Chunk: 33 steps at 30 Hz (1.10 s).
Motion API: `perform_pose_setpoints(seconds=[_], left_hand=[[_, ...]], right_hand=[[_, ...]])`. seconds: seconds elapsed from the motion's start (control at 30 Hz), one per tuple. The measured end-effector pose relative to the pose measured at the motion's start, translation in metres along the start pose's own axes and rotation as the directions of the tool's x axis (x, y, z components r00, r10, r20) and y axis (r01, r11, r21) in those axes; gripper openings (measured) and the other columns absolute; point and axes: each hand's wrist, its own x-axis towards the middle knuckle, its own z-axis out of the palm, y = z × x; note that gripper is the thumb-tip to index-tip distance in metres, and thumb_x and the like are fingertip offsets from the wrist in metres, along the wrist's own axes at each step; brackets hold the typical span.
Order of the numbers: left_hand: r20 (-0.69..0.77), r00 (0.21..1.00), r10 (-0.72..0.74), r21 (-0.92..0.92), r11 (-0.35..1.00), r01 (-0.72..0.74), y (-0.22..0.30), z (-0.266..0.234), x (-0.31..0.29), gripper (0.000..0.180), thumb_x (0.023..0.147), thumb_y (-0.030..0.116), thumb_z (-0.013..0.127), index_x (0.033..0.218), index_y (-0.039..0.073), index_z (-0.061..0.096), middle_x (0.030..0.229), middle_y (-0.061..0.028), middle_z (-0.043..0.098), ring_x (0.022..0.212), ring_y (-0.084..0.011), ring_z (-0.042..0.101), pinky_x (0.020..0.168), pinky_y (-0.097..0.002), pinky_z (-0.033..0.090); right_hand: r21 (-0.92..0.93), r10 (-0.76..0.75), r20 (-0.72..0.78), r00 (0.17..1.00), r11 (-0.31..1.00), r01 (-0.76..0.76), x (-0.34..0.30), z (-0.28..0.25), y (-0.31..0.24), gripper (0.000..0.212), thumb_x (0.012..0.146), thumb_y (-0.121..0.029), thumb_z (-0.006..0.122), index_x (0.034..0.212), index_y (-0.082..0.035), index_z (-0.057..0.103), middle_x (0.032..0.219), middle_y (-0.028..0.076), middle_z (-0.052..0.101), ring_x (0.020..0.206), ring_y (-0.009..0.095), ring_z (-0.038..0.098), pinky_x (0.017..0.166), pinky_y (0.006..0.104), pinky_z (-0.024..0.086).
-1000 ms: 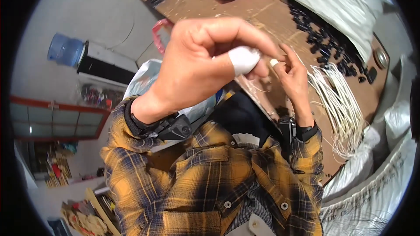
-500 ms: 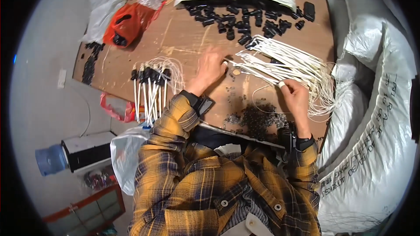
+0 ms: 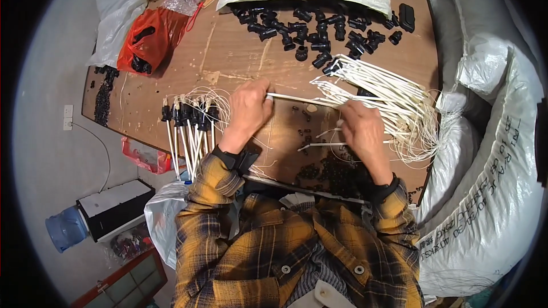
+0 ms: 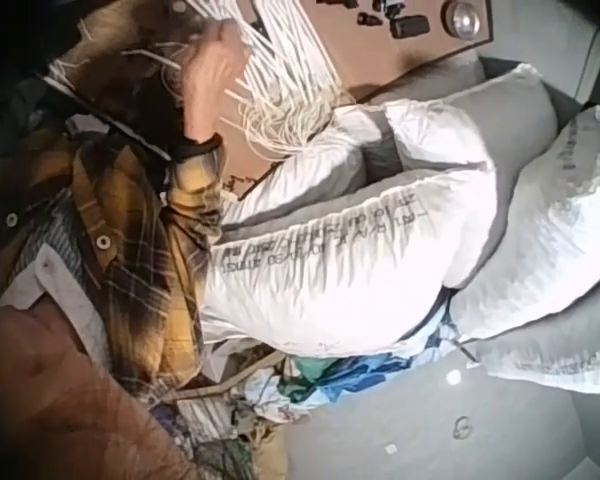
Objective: The person assembles components by hand, inserting white tubes into black plastic connectors and adding small metal pieces. They repeat this process, periodically moving finished units aside or placing them into a large white bag.
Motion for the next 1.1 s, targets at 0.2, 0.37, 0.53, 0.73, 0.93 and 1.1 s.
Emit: perform_pose_setpoints(seconds=[0.2,0.37,0.53,0.73,0.93,1.1], left_hand=[[0.15,0.957,-0.247,-0.321,0.904,0.284,0.0,-0.018,-0.009,0.006,0.072,0.002,0.06,0.077,0.003,0.056,0.063,-0.0139,0.056,0.058,-0.032,0.057,0.053,-0.0402,0.043],[0.215,0.969,-0.12,-0.34,0.921,0.19,0.006,-0.012,-0.001,0.007,0.073,0.003,0.059,0.079,0.006,0.059,0.066,-0.012,0.059,0.06,-0.0286,0.059,0.052,-0.0358,0.044],[0.073,0.988,0.132,-0.261,0.959,-0.109,0.023,0.015,0.015,0.009,0.074,0.0,0.06,0.082,0.005,0.061,0.07,-0.0078,0.061,0.063,-0.016,0.06,0.056,-0.0297,0.046],[-0.388,0.921,-0.03,-0.569,0.794,-0.213,0.048,0.056,0.056,0.025,0.073,0.005,0.064,0.097,0.01,0.066,0.08,-0.0134,0.061,0.083,-0.0314,0.06,0.069,-0.0393,0.048],[-0.138,0.978,-0.157,-0.213,0.969,0.125,-0.027,0.105,0.075,0.041,0.073,0.003,0.065,0.114,0.006,0.06,0.099,-0.0123,0.062,0.091,-0.0274,0.06,0.079,-0.0375,0.048],[-0.084,0.992,0.097,-0.197,0.974,-0.112,-0.024,0.092,0.063,0.038,0.075,0.001,0.063,0.113,0.002,0.058,0.093,-0.013,0.06,0.08,-0.0258,0.058,0.072,-0.0346,0.048]], right_hand=[[0.042,-0.095,-0.146,0.985,0.994,0.102,0.009,-0.016,0.003,0.036,0.079,0.0,0.061,0.114,-0.007,0.066,0.112,0.011,0.066,0.091,0.023,0.062,0.079,0.0355,0.045],[0.233,-0.028,0.205,0.978,0.972,-0.021,0.002,-0.062,0.0,0.042,0.082,0.002,0.055,0.122,-0.006,0.061,0.117,0.015,0.064,0.097,0.026,0.06,0.087,0.0389,0.045],[0.008,0.034,-0.017,0.999,0.999,-0.034,-0.009,-0.079,0.005,0.035,0.088,0.001,0.049,0.12,-0.004,0.061,0.104,0.015,0.067,0.085,0.024,0.062,0.081,0.034,0.048],[0.376,0.283,0.431,0.857,0.807,-0.456,-0.03,-0.044,0.001,0.029,0.093,-0.008,0.052,0.12,-0.004,0.062,0.071,0.003,0.062,0.06,0.011,0.054,0.058,0.0249,0.044],[0.591,0.47,0.33,0.819,0.573,-0.568,-0.045,-0.039,0.016,0.03,0.097,-0.012,0.052,0.125,-0.006,0.059,0.067,-0.003,0.056,0.055,0.005,0.048,0.049,0.0206,0.037],[0.634,0.448,0.445,0.775,0.453,-0.626,-0.048,-0.041,0.008,0.033,0.097,-0.009,0.05,0.129,-0.007,0.057,0.068,-0.003,0.055,0.056,0.005,0.048,0.05,0.0194,0.037]])
